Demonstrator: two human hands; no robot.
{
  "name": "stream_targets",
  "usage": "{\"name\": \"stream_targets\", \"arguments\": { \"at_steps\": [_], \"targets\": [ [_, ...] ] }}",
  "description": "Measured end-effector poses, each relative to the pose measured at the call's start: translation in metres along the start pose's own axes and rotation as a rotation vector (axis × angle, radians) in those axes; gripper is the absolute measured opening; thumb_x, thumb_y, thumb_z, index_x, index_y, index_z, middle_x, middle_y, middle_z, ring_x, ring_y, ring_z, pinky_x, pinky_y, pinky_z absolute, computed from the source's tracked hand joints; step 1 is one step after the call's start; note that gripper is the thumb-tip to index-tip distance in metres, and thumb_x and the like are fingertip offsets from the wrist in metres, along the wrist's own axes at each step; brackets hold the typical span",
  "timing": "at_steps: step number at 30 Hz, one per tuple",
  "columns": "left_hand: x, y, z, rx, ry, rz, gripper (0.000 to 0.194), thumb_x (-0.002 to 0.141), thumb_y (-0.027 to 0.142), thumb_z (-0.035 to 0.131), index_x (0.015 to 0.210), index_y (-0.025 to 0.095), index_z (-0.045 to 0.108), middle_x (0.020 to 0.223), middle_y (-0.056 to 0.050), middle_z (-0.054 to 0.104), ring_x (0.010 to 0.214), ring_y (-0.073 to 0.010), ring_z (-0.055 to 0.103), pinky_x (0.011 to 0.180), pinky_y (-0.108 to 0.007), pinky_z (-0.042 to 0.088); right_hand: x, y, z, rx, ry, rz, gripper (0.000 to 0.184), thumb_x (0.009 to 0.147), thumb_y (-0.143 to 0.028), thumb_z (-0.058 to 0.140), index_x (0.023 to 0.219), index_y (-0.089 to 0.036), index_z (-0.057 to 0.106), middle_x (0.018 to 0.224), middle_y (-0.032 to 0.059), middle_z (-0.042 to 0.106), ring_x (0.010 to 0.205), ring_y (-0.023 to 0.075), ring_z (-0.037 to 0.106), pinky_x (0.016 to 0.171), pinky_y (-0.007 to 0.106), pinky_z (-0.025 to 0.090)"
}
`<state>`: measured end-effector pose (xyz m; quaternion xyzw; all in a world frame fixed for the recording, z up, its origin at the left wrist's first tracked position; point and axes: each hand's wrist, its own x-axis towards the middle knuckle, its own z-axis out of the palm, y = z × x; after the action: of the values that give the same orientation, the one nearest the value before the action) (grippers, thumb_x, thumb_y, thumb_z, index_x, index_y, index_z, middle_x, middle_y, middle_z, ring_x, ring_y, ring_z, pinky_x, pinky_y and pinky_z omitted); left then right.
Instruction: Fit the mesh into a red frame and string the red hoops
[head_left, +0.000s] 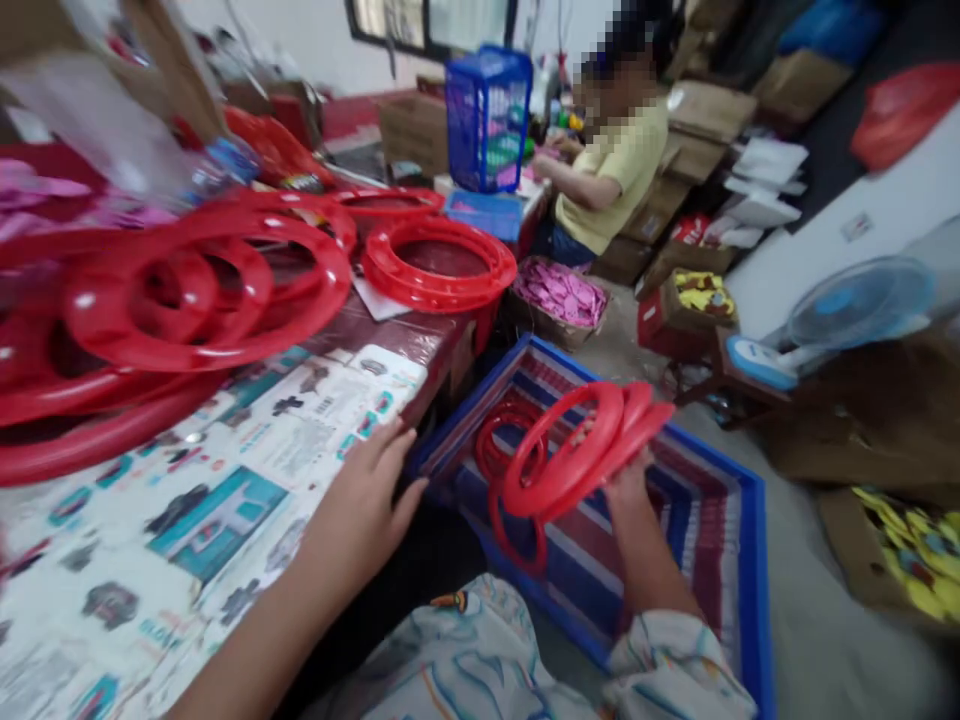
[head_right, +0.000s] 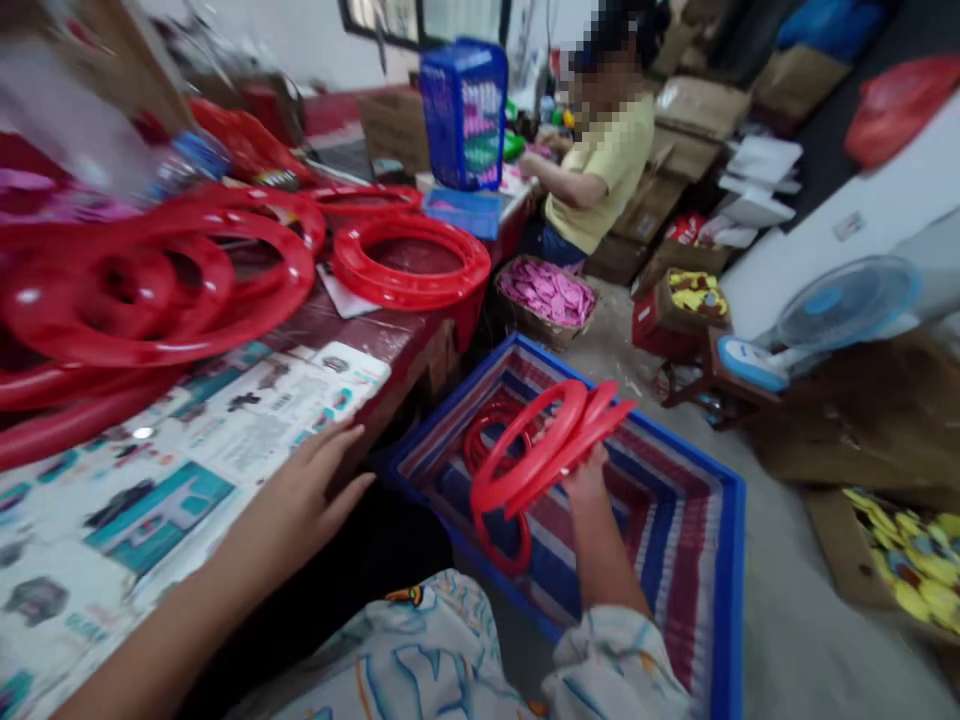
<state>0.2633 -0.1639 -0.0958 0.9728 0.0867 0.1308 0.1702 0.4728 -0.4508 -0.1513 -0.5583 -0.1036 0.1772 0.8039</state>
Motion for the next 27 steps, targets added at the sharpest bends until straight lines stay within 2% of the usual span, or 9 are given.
{"name": "stream_targets", "arguments": {
  "at_steps": [2, 3, 4, 10, 14, 17, 21, 24, 27],
  "targets": [
    [-0.012, 0.009, -0.01, -0.049, 0.006, 0.052, 0.044, 0.09, 0.033, 0.046, 0.129, 0.013, 0.049, 0.138, -0.015, 0.052, 0.128, -0.026, 0.048, 0.107, -0.041, 0.043, -0.005, -0.039, 0.032, -0.034, -0.154, -0.012, 0.073, 0.062, -0.074, 0.063, 0.111, -0.019, 0.059, 0.091, 0.005, 0.067, 0.074, 0.0185, 0.065, 0.07, 0.037, 0.056],
    [-0.019, 0.012, -0.015, -0.069, 0.006, 0.075, 0.042, 0.091, 0.033, 0.046, 0.129, 0.016, 0.049, 0.138, -0.012, 0.053, 0.127, -0.0237, 0.05, 0.105, -0.04, 0.045, -0.006, -0.058, 0.049, -0.062, -0.224, -0.012, 0.082, 0.05, -0.075, 0.069, 0.111, -0.021, 0.06, 0.092, 0.0057, 0.068, 0.074, 0.0216, 0.066, 0.068, 0.038, 0.057],
    [-0.026, 0.014, -0.019, -0.086, 0.009, 0.089, 0.041, 0.091, 0.032, 0.047, 0.129, 0.019, 0.049, 0.137, -0.01, 0.055, 0.125, -0.0218, 0.052, 0.104, -0.038, 0.047, -0.007, -0.077, 0.067, -0.094, -0.285, -0.012, 0.084, 0.045, -0.072, 0.072, 0.111, -0.022, 0.06, 0.093, 0.007, 0.069, 0.073, 0.0237, 0.067, 0.067, 0.039, 0.057],
    [-0.066, 0.0, -0.041, -0.142, 0.012, 0.106, 0.041, 0.091, 0.032, 0.047, 0.132, 0.024, 0.044, 0.133, -0.006, 0.059, 0.12, -0.0185, 0.057, 0.097, -0.034, 0.053, 0.017, -0.167, 0.188, -0.335, -0.576, 0.043, 0.07, 0.042, -0.057, 0.076, 0.101, -0.022, 0.064, 0.088, 0.0101, 0.07, 0.077, 0.0291, 0.068, 0.06, 0.038, 0.057],
    [-0.087, -0.007, -0.06, -0.241, -0.114, -0.046, 0.046, 0.092, 0.029, 0.044, 0.136, 0.018, 0.042, 0.136, -0.011, 0.056, 0.123, -0.0235, 0.054, 0.101, -0.041, 0.049, 0.052, -0.2, 0.292, -0.556, -0.74, 0.087, 0.057, 0.045, -0.057, 0.069, 0.086, -0.018, 0.065, 0.074, 0.0099, 0.07, 0.071, 0.0286, 0.068, 0.054, 0.035, 0.056],
    [-0.098, -0.009, -0.081, -0.308, -0.159, -0.156, 0.049, 0.088, 0.024, 0.048, 0.136, 0.014, 0.044, 0.136, -0.013, 0.056, 0.121, -0.0262, 0.055, 0.101, -0.042, 0.048, 0.081, -0.201, 0.382, -0.725, -0.828, 0.044, 0.048, 0.062, -0.055, 0.058, 0.089, -0.015, 0.062, 0.074, 0.008, 0.07, 0.072, 0.0221, 0.067, 0.061, 0.031, 0.056],
    [-0.105, -0.018, -0.108, -0.34, -0.121, -0.241, 0.05, 0.081, 0.015, 0.057, 0.131, 0.016, 0.051, 0.128, -0.01, 0.062, 0.113, -0.0265, 0.06, 0.096, -0.038, 0.051, 0.118, -0.175, 0.497, -1.007, -0.922, -0.042, 0.045, 0.088, -0.052, 0.039, 0.099, -0.013, 0.059, 0.082, 0.0058, 0.068, 0.066, 0.013, 0.063, 0.063, 0.028, 0.054],
    [-0.11, -0.029, -0.123, -0.32, -0.089, -0.345, 0.041, 0.078, 0.01, 0.058, 0.118, 0.016, 0.06, 0.116, -0.012, 0.067, 0.104, -0.0326, 0.063, 0.09, -0.048, 0.051, 0.138, -0.145, 0.566, -1.282, -0.97, -0.158, 0.042, 0.093, -0.049, 0.045, 0.109, -0.013, 0.057, 0.094, 0.0054, 0.064, 0.075, 0.0123, 0.063, 0.069, 0.031, 0.054],
    [-0.118, -0.04, -0.132, -0.301, -0.047, -0.449, 0.036, 0.077, 0.009, 0.057, 0.113, 0.017, 0.062, 0.112, -0.013, 0.068, 0.103, -0.0348, 0.063, 0.088, -0.051, 0.05, 0.145, -0.115, 0.617, -1.549, -1.024, -0.406, 0.035, 0.092, -0.041, 0.052, 0.113, -0.013, 0.056, 0.107, 0.0065, 0.061, 0.091, 0.0162, 0.062, 0.079, 0.035, 0.054]
  ]
}}
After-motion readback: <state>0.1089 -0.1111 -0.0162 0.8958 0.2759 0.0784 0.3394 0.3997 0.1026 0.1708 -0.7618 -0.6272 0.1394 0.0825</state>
